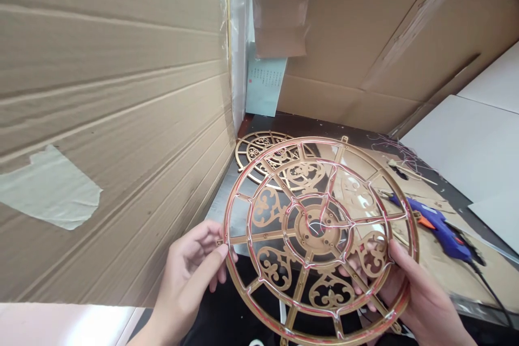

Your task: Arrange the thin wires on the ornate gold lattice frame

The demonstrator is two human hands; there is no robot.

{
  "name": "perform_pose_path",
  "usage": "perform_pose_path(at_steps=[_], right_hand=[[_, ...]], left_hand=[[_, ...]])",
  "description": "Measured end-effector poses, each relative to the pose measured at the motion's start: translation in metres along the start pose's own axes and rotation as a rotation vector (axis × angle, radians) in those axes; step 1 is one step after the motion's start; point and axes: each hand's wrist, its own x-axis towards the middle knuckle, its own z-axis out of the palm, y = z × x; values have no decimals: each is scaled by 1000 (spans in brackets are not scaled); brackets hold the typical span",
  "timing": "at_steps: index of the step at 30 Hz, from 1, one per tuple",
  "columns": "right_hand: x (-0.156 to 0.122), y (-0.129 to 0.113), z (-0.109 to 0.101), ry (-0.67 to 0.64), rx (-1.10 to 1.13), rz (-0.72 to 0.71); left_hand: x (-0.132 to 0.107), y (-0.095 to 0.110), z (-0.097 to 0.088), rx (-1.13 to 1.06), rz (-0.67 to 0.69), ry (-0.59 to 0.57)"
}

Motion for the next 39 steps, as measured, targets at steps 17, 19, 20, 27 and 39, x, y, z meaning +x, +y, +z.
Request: perform_pose_path(at_steps=[17,19,20,27,39], right_hand=[[0,-2,-1,-10,-2,55],[-1,-3,0,-15,-28,57],[-1,-3,0,-14,-47,50],[-6,2,2,-4,-45,37],[-10,6,2,38,-6,-6]], left_hand=[[2,6,1,3,-31,20],[1,7,1,11,-35,12],[1,7,2,17,-33,9],[1,7,7,149,60,50],[-5,24,28,122,13,193]])
